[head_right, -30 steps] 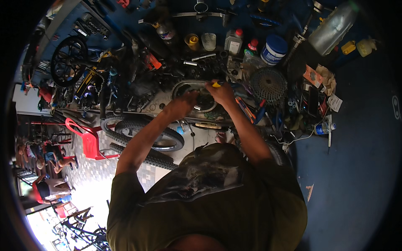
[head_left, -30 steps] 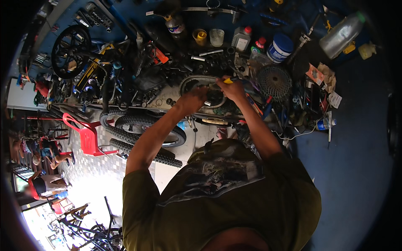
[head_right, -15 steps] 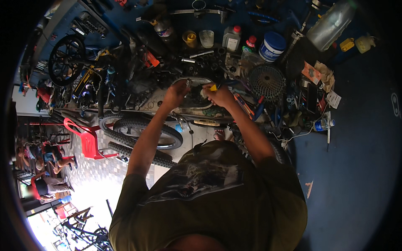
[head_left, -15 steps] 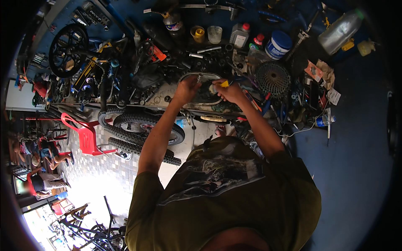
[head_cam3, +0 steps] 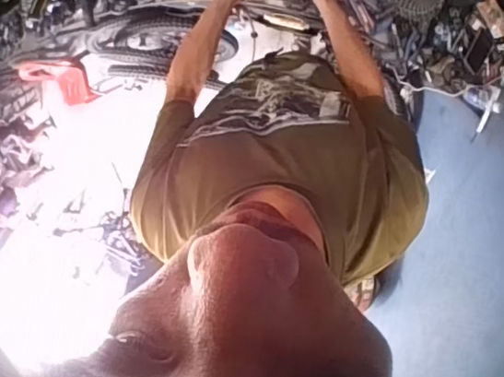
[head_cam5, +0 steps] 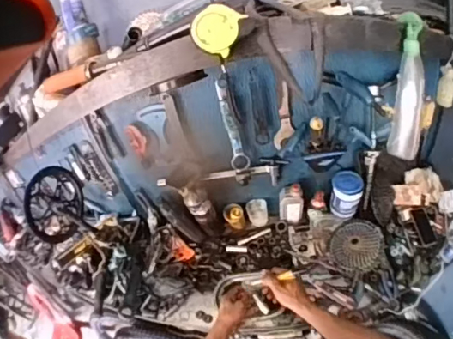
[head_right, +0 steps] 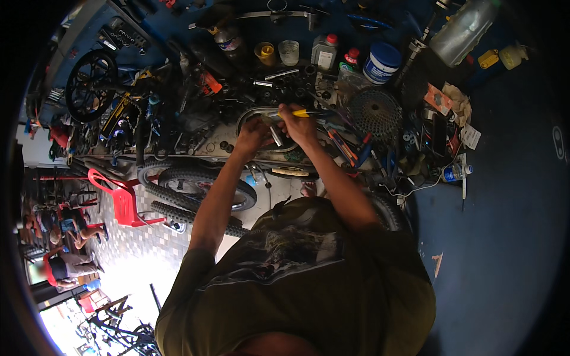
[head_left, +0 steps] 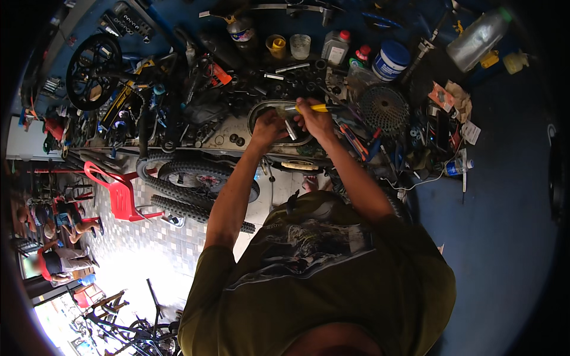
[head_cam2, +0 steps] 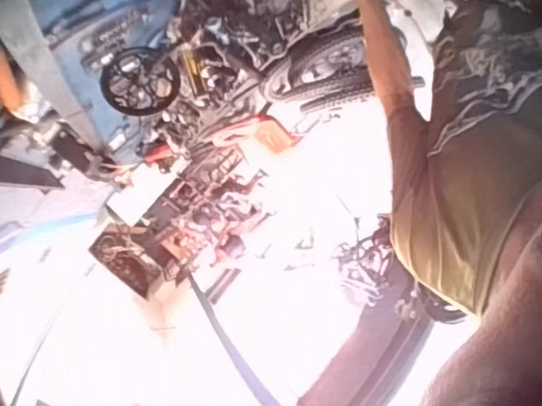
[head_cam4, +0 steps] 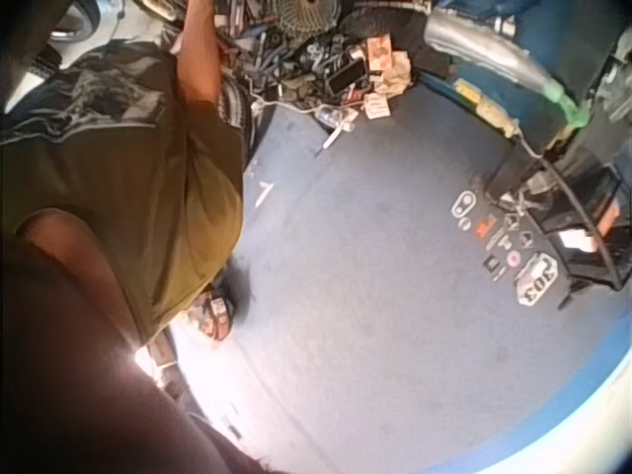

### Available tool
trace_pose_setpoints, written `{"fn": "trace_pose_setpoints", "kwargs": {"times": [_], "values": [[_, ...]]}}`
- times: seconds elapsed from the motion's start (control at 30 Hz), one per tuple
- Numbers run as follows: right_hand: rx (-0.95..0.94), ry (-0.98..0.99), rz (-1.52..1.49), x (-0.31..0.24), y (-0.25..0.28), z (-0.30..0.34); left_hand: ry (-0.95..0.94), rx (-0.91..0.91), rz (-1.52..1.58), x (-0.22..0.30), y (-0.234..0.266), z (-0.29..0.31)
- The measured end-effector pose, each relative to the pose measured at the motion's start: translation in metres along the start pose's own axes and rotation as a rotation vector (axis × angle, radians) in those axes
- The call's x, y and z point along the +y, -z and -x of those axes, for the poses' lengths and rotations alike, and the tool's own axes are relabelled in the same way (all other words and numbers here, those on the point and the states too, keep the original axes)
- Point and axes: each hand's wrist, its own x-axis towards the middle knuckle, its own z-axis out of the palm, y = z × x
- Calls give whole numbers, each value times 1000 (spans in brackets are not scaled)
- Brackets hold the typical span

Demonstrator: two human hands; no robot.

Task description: The person repeatedly cleans a bicycle chainring by brushing it with a yellow-handled brush in a container, then inspects a bicycle cable, and later handles a bicycle tire. The person returns to brushing the chainring multiple times throughout the clip.

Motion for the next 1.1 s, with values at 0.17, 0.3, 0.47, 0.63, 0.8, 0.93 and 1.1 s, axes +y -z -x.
{"fn": "trace_pose_setpoints", "kwargs": {"times": [0.17,0.3,0.47,0.63,0.8,0.93,1.1], "values": [[3,-50,78,-3,7,1,39,30,142,13,-12,19],[47,37,73,7,-2,0,27,48,124,16,-15,23],[-29,106,108,-12,-10,16,-24,100,72,3,-5,19],[-47,331,475,31,21,-3,-206,102,-223,12,5,18],[-211,430,359,28,31,3,-374,244,-496,20,22,8],[-275,35,83,11,71,3,-454,313,-650,31,25,18],[-238,395,403,19,116,-1,-548,324,-742,114,-13,51]]}}
